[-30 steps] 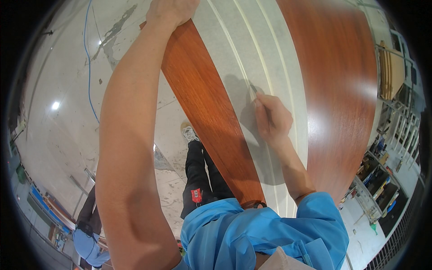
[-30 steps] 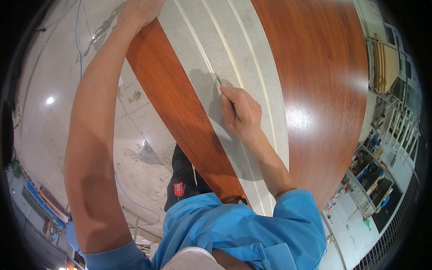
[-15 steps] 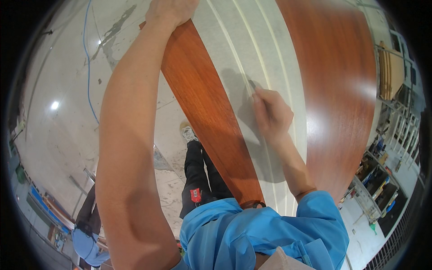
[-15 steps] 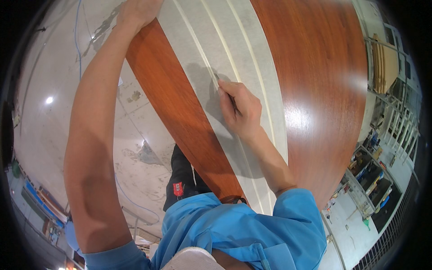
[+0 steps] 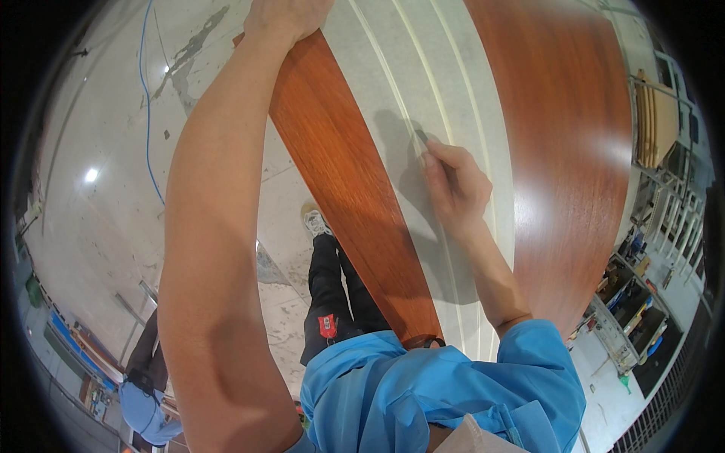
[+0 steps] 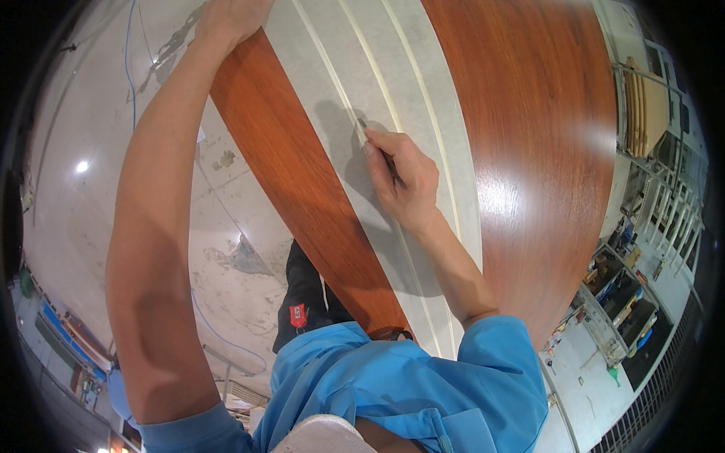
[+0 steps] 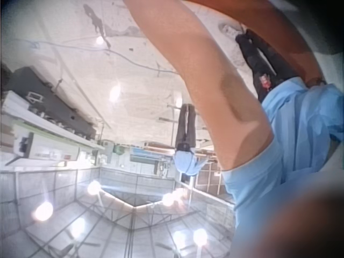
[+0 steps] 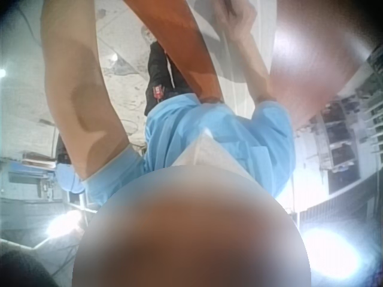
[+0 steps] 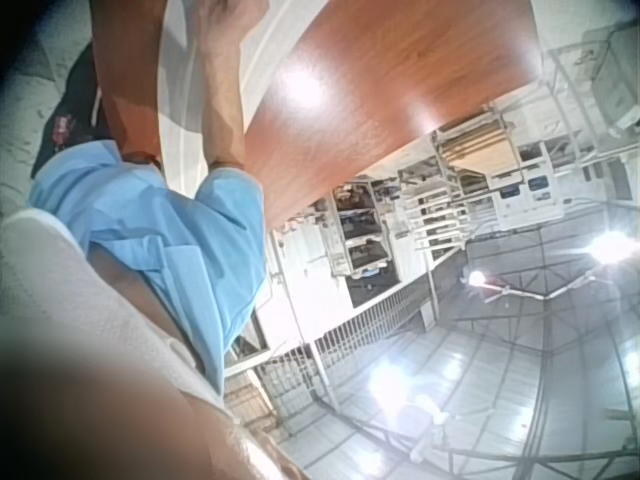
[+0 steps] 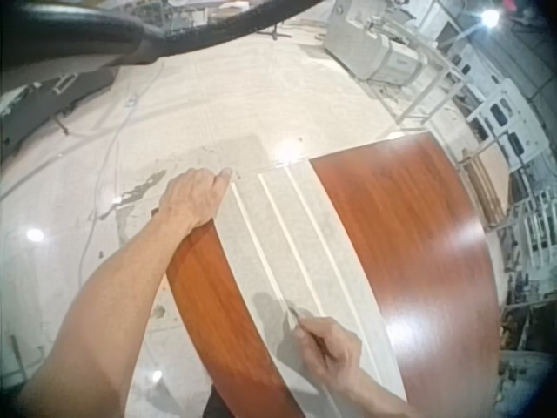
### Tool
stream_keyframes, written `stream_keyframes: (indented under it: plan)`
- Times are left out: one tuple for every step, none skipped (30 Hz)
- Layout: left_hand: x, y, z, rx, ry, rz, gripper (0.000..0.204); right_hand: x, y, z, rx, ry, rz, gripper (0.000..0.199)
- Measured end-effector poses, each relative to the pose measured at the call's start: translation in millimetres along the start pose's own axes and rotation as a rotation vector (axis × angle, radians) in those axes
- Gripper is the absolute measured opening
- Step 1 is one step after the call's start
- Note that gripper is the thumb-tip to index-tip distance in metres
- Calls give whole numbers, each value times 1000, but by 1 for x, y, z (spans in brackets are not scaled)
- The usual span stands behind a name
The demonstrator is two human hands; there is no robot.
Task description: The person places a white strip of tape onto a reddish-brown wooden board and presses it down. They then use a small blade to score along the tape's length, creating parallel lines. The person continues scoring multiple lines along the tape while holding it in place.
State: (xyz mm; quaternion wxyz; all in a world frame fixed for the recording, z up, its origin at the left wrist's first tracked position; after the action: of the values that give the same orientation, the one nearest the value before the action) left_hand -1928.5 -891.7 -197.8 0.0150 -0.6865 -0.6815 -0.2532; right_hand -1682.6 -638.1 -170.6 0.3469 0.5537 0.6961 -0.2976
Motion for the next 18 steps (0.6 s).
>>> stream_keyframes:
  plan:
    - [0, 0, 0, -10, -1, -2, 76, 0, 0, 0, 24, -3, -24, 17]
    - [1, 0, 0, 2, 4, 4, 76, 0, -2, 1, 47, -6, -48, 18]
    - [1, 0, 0, 14, 9, 9, 76, 0, -2, 1, 71, -9, -72, 20]
    - [1, 0, -1, 25, 13, 15, 76, 0, -4, 2, 78, -10, -84, 19]
    - [1, 0, 0, 14, 9, 11, 76, 0, -4, 2, 86, -11, -95, 19]
    - [1, -1, 0, 2, 5, 7, 76, 0, -5, 2, 93, -12, -106, 19]
    - [1, -1, 0, -9, 1, 4, 76, 0, -5, 3, 90, -9, -94, 19]
    - [1, -1, 0, -8, -4, 9, 76, 0, -4, 2, 87, -6, -82, 19]
    - [1, -2, -1, -7, -8, 14, 76, 0, -4, 2, 85, -3, -70, 18]
    - [1, 1, 1, -6, -13, 19, 76, -1, -2, 1, 85, -2, -73, 18]
    - [1, 0, 0, -3, -13, 16, 76, -1, -2, 1, 84, 0, -77, 18]
    - [1, 0, 1, 0, -12, 13, 77, -1, -2, 1, 84, 2, -80, 18]
    - [1, 0, 1, 3, -12, 10, 77, -1, -1, 0, 79, 4, -77, 18]
    - [1, 0, 1, -6, -10, 4, 77, -1, -1, 0, 74, 5, -73, 18]
    - [1, -1, 2, -15, -8, -2, 77, 0, 0, -1, 69, 6, -69, 18]
    - [1, -1, 2, -24, -7, -8, 77, 0, 0, -1, 50, 11, -55, 17]
    - [2, -2, 5, -19, -6, -5, 77, 2, 0, 0, 29, 16, -39, 17]
    - [2, -2, 5, -12, -6, -2, 77, 2, 0, -1, 9, 22, -25, 17]
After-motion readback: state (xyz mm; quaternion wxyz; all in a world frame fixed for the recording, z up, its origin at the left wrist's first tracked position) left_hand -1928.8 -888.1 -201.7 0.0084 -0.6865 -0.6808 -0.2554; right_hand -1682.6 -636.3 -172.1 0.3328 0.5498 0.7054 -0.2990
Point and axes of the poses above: each hand's wrist, its own y-axis away from the middle knuckle, its own z-axis out of the palm, x = y × z, the point moved 4 cm from there along -y, towards the middle knuckle, and after that the axes turned 7 degrees about -x, right-handed, at the moved point
